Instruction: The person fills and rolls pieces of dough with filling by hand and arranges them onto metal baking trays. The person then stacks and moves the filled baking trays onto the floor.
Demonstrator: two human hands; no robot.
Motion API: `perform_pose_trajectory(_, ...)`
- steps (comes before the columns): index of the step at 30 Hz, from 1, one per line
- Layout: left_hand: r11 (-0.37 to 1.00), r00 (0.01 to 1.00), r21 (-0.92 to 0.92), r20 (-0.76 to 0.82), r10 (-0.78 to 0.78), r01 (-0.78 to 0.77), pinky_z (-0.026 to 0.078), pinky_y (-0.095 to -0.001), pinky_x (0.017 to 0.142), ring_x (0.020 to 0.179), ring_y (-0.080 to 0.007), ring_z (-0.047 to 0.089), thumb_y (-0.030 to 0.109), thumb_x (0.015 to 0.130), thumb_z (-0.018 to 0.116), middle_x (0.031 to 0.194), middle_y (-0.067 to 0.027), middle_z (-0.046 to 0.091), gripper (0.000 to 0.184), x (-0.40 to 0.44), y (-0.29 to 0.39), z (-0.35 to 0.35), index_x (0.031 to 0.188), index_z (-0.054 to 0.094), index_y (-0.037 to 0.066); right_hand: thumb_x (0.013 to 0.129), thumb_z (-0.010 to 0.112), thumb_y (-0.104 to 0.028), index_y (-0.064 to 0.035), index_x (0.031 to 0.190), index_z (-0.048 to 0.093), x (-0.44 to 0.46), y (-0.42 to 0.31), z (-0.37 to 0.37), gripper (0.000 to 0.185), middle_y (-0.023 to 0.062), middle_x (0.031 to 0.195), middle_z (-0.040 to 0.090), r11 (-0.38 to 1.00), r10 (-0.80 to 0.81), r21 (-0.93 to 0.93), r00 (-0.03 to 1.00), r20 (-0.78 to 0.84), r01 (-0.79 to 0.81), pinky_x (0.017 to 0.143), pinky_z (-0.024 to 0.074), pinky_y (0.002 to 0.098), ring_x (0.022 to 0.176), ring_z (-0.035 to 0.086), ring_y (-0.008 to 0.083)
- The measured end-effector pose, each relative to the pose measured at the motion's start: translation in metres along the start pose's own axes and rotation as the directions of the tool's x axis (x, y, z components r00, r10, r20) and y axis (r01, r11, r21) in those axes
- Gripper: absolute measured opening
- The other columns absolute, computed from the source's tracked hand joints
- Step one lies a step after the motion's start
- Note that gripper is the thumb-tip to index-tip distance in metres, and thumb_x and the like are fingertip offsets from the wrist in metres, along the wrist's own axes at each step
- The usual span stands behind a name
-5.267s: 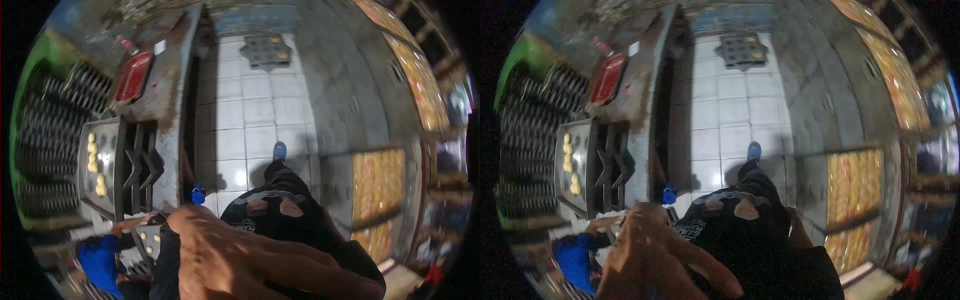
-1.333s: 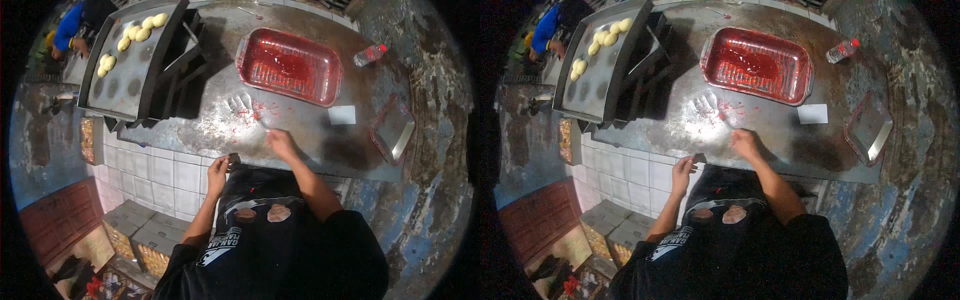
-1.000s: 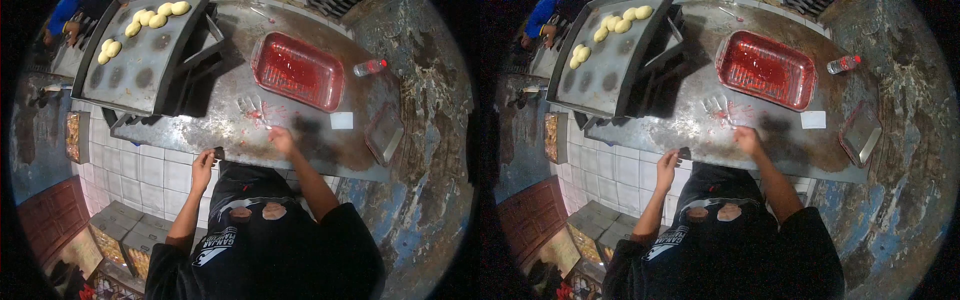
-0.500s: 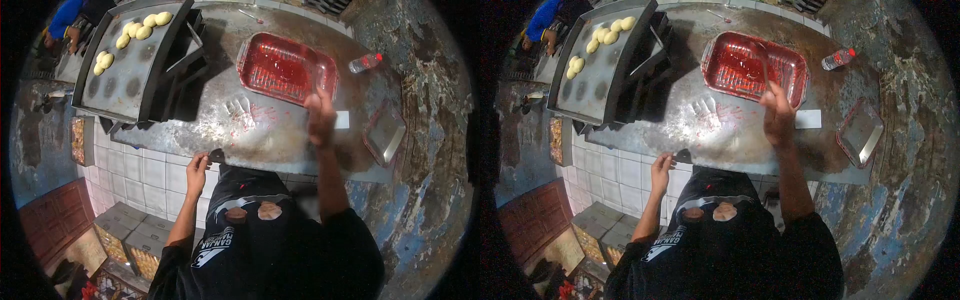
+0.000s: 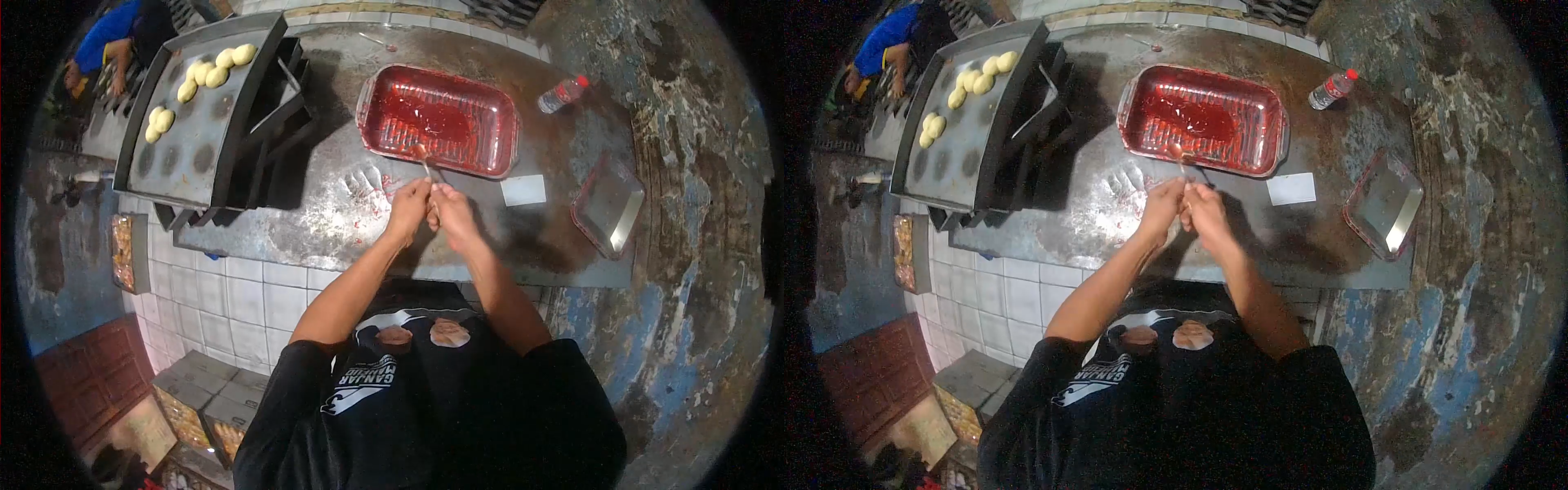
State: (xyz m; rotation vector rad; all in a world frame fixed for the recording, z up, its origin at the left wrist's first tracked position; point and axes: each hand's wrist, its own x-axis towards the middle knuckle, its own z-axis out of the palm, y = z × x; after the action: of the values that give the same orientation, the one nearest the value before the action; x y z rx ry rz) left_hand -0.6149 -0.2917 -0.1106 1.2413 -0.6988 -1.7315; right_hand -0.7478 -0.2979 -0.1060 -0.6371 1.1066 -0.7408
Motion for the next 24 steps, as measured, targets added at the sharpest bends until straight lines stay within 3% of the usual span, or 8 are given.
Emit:
perform_pose_trajectory(1,0.989,0.994,-0.104,0.006,-0.109,0.109,0.052,-0.0298,0.069,0.075,-0.0139,0.062,0.026,0.106,0.052,0.082,-0.0078,0.066,0.029,0.000,0.018,0.006,0.097,0.065,0.001,0.108,0.046,-0.028,-0.0075,0.102,0.062,-0.007,-0.001,0.010,0.027,0.0023,0.075,0.061,0.994,-0.022,-0.109,0.997,-0.071,0.015,0.045,0.0430,0.0283,0.056,0.056,0.0093)
perform_pose_trajectory(4,0.998,0.987,-0.036,-0.155,-0.051,0.046,0.052,-0.0297,0.062,0.064,-0.0153,0.061,0.025,0.106,0.051,0.080,-0.0077,0.066,0.028,0.025,-0.005,0.001,0.096,0.065,0.003,0.108,0.047,-0.027,-0.0028,0.118,0.064,-0.010,-0.002,0.019,0.032,0.0051,0.077,0.066,0.927,-0.121,-0.367,0.986,-0.113,0.072,0.056,0.0526,0.0326,0.065,0.065,0.0140)
perform_pose_trajectory(6,0.999,0.977,-0.037,-0.212,0.030,-0.039,0.049,-0.0302,0.053,0.053,-0.0162,0.057,0.025,0.106,0.050,0.075,-0.0060,0.063,0.027,0.038,-0.005,-0.007,0.094,0.064,0.004,0.104,0.051,-0.023,-0.0024,0.119,0.063,0.003,0.012,-0.013,0.029,0.0111,0.091,0.071,0.513,-0.397,-0.778,0.904,0.160,0.363,0.070,0.0564,0.0369,0.075,0.069,0.0200)
perform_pose_trajectory(8,0.990,0.985,0.123,-0.168,-0.042,0.064,0.042,-0.0282,0.044,0.047,-0.0136,0.052,0.024,0.106,0.050,0.071,-0.0031,0.060,0.026,0.029,0.014,-0.021,0.092,0.062,0.006,0.101,0.052,-0.017,-0.0051,0.124,0.061,-0.009,-0.018,-0.014,0.028,0.0149,0.106,0.071,0.345,-0.602,-0.847,0.788,0.131,0.404,0.081,0.0556,0.0400,0.086,0.071,0.0256)
perform_pose_trajectory(9,0.978,0.985,0.179,-0.153,-0.078,0.105,0.035,-0.0247,0.042,0.047,-0.0086,0.046,0.025,0.105,0.050,0.066,0.0003,0.055,0.026,0.019,0.032,-0.017,0.089,0.061,0.007,0.100,0.047,-0.012,-0.0077,0.138,0.052,-0.014,-0.036,-0.015,0.039,0.0138,0.124,0.069,0.384,-0.588,-0.796,0.788,0.180,0.468,0.083,0.0554,0.0406,0.092,0.070,0.0295)
perform_pose_trajectory(13,0.979,0.992,0.180,-0.102,-0.080,0.098,0.028,-0.0232,0.040,0.046,-0.0058,0.039,0.026,0.105,0.052,0.060,0.0040,0.047,0.025,0.019,0.034,-0.016,0.089,0.061,0.008,0.097,0.043,-0.005,-0.0088,0.157,0.022,0.006,-0.041,-0.018,0.063,0.0090,0.143,0.060,0.408,-0.527,-0.684,0.768,0.364,0.604,0.080,0.0569,0.0419,0.083,0.071,0.0282)
perform_pose_trajectory(19,0.983,0.992,0.139,-0.072,-0.108,0.117,0.024,-0.0255,0.040,0.044,-0.0062,0.035,0.026,0.105,0.052,0.059,0.0036,0.047,0.031,0.009,0.042,-0.021,0.082,0.061,0.007,0.090,0.042,0.001,-0.0104,0.157,0.024,0.034,-0.035,-0.025,0.070,0.0022,0.145,0.057,0.140,-0.500,-0.822,0.756,0.423,0.553,0.079,0.0577,0.0491,0.091,0.071,0.0373)
perform_pose_trajectory(24,0.978,0.995,0.194,-0.082,-0.060,0.076,0.024,-0.0238,0.039,0.044,-0.0037,0.034,0.028,0.105,0.053,0.057,0.0068,0.044,0.029,0.008,0.029,-0.042,0.086,0.063,0.008,0.089,0.044,0.002,-0.0132,0.155,0.028,0.059,-0.034,-0.027,0.070,0.0035,0.140,0.061,0.071,-0.478,-0.793,0.718,0.506,0.605,0.080,0.0582,0.0523,0.097,0.069,0.0413)
